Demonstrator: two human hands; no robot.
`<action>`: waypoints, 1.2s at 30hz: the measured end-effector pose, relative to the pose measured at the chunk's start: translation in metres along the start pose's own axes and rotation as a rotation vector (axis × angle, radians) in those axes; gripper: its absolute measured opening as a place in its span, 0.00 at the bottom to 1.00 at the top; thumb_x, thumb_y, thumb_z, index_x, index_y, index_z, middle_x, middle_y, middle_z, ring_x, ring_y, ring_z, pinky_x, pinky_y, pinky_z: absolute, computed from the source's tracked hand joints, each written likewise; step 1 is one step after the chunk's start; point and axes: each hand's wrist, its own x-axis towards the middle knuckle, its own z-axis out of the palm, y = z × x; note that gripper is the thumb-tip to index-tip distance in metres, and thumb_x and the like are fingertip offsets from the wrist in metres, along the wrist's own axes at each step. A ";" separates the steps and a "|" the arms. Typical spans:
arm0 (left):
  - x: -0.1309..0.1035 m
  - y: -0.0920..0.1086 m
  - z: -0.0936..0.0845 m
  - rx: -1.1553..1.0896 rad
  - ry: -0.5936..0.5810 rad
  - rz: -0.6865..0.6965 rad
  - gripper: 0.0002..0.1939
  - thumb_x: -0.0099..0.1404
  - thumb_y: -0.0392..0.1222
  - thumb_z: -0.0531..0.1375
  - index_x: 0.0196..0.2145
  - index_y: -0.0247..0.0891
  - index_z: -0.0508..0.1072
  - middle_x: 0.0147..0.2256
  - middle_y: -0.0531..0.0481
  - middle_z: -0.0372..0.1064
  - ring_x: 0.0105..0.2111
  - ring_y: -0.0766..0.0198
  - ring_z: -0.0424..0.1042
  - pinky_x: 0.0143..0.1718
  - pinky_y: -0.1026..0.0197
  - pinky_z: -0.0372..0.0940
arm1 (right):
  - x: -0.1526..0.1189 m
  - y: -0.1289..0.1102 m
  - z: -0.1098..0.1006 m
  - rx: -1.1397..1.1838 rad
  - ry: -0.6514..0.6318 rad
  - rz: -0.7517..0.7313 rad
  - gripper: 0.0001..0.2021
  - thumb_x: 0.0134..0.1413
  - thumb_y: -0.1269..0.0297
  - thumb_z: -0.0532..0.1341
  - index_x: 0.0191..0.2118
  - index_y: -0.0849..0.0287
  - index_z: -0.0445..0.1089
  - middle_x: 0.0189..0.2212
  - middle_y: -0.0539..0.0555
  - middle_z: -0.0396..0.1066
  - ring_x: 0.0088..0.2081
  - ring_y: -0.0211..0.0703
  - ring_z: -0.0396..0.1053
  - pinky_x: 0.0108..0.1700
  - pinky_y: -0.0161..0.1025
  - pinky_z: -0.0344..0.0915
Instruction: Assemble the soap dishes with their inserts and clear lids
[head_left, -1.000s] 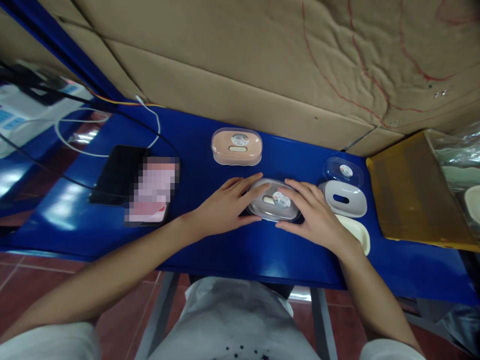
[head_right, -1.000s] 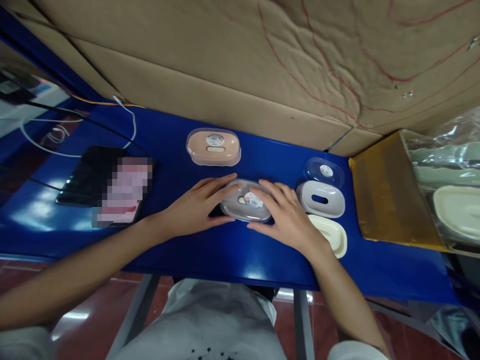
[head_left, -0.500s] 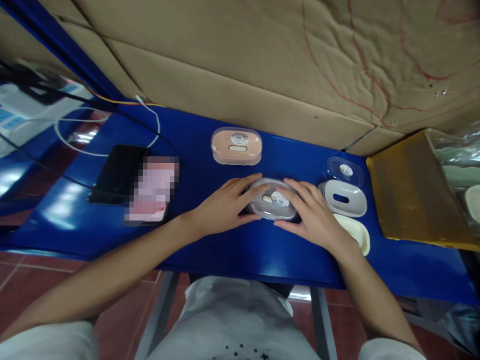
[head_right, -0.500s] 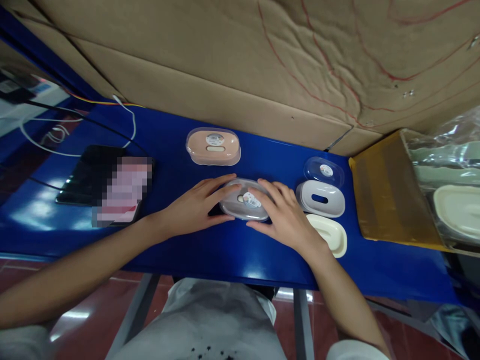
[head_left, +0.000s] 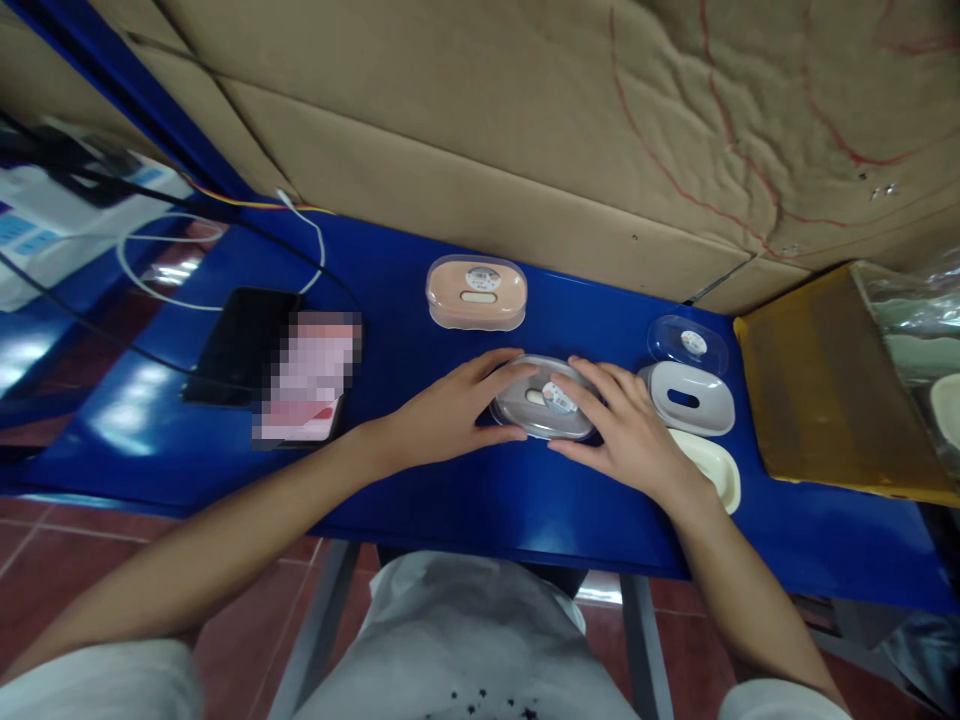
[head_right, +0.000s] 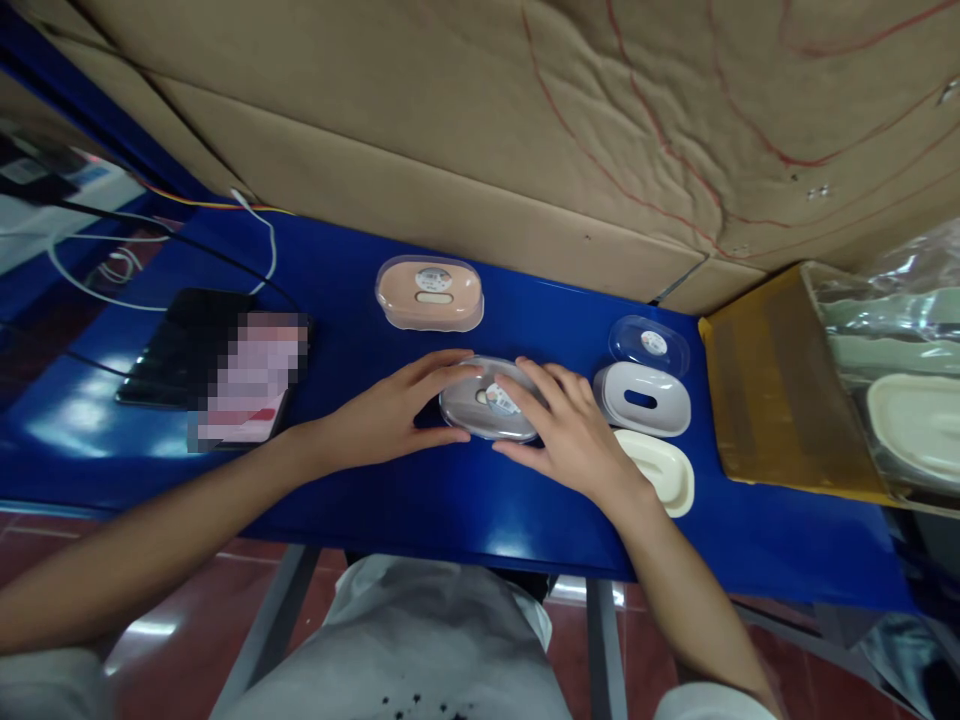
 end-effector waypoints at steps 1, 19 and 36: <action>0.000 -0.001 0.000 -0.016 -0.002 -0.009 0.38 0.74 0.58 0.67 0.73 0.46 0.61 0.72 0.36 0.60 0.71 0.45 0.65 0.70 0.41 0.65 | 0.000 0.000 0.000 -0.008 0.002 -0.003 0.36 0.71 0.43 0.62 0.77 0.48 0.56 0.74 0.62 0.61 0.68 0.69 0.63 0.66 0.67 0.65; 0.000 -0.007 0.000 -0.044 -0.020 -0.009 0.39 0.73 0.57 0.67 0.74 0.49 0.59 0.72 0.36 0.60 0.71 0.45 0.64 0.71 0.39 0.64 | 0.001 0.001 0.001 0.058 -0.018 0.015 0.39 0.70 0.42 0.63 0.79 0.45 0.51 0.75 0.61 0.58 0.69 0.68 0.60 0.69 0.68 0.64; -0.002 -0.010 0.005 -0.051 0.001 0.009 0.38 0.74 0.57 0.66 0.74 0.48 0.60 0.73 0.37 0.59 0.71 0.45 0.65 0.71 0.40 0.64 | 0.002 0.000 0.003 0.073 -0.002 0.025 0.38 0.70 0.47 0.65 0.77 0.48 0.55 0.74 0.62 0.60 0.69 0.68 0.59 0.69 0.68 0.64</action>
